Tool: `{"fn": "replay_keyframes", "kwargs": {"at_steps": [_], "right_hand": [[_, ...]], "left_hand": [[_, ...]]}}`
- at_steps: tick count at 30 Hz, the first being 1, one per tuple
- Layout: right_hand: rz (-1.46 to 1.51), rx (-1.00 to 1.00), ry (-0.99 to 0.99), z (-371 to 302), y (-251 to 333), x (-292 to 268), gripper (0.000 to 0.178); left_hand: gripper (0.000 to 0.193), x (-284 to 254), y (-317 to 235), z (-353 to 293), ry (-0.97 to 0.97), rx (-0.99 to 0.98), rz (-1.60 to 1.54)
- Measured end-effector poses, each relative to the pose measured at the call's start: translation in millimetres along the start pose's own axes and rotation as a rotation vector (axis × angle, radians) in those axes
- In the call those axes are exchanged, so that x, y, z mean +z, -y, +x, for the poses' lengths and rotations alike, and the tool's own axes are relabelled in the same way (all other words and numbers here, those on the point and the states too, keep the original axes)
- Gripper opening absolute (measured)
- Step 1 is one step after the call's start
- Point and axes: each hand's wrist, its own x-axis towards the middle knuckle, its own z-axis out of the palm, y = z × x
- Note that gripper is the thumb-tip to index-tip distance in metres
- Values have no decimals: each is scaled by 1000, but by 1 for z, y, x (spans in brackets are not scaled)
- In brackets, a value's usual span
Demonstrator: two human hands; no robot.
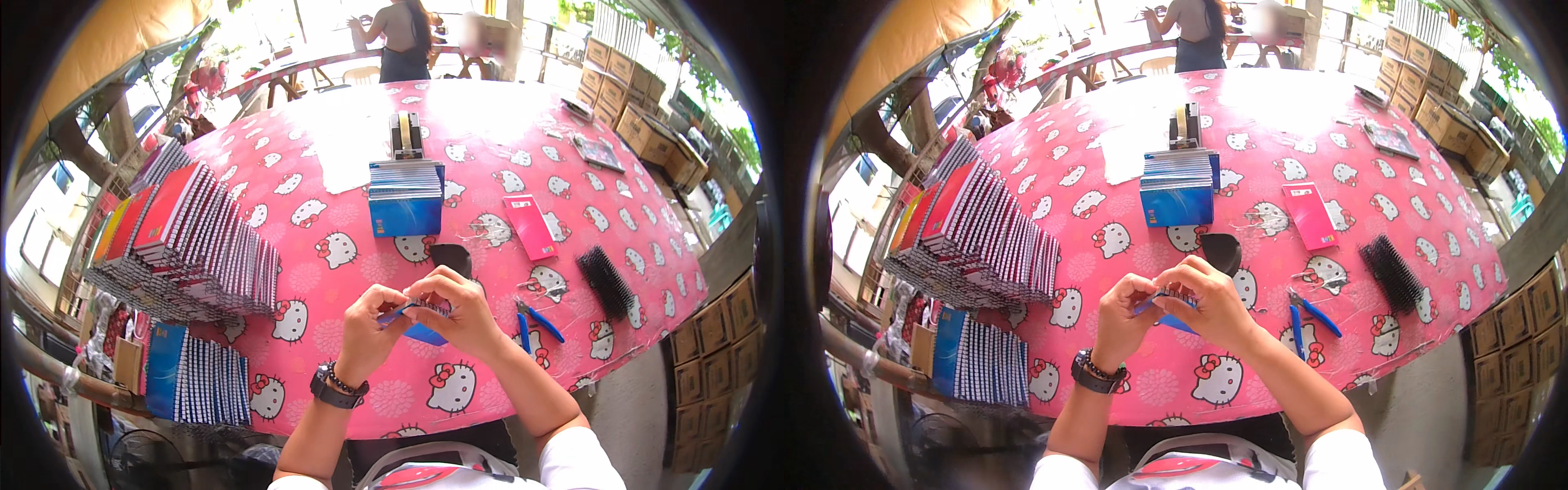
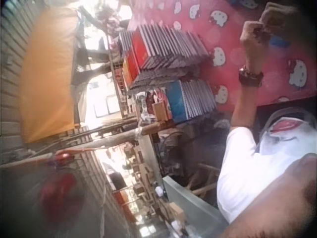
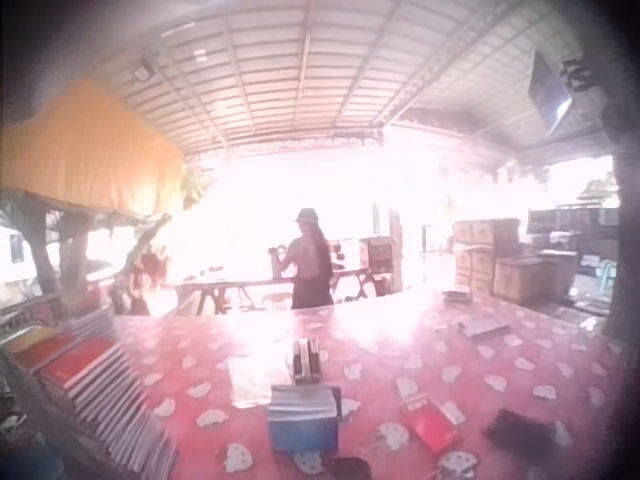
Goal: The person manually threads a black spiral coil through the pre-punched holes of a blue notebook cover and pages, using a black guide tool to facilitate the rotation, and clips the excess coil using blue clippers before placing the finished notebook onto a stack.
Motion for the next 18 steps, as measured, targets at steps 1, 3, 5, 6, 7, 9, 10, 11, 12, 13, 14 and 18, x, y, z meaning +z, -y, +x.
{"fn": "replay_keyframes", "kwargs": {"at_steps": [1, 3, 5, 6, 7, 9, 10, 11, 12, 13, 14, 18], "right_hand": [[21, -15, -13, -2, 2, -1, 27], [62, -44, -36, -5, 5, -2, 26], [100, -56, -30, -8, 2, -6, 26], [119, -63, -24, -9, 1, -7, 27], [108, -76, -18, -9, 0, -6, 26], [89, -105, 4, -8, 0, -2, 25], [85, -115, -2, -9, -1, 1, 24], [92, -141, 2, -9, -1, 3, 23], [104, -165, 9, -10, -2, 6, 22], [71, -175, -5, -13, -3, 4, 21], [45, -184, -17, -16, -5, 4, 20], [-10, -231, 18, -19, 1, 1, 30]], "left_hand": [[22, 0, -4, -2, -22, -18, -27], [21, 1, -13, -5, -37, 82, 39], [21, 4, -18, -6, -34, 159, 95], [21, 4, -20, -6, -30, 184, 128], [20, 2, -21, -9, -37, 205, 166], [21, -2, -16, -13, -40, 200, 119], [21, -5, -13, -18, -59, 194, 102], [21, -6, -15, -22, -65, 154, 65], [21, -3, -16, -23, -78, 113, 27], [20, 1, -17, -23, -97, 78, -9], [18, 5, -15, -24, -117, 82, 0], [16, 8, -29, -31, -130, 46, -92]]}}
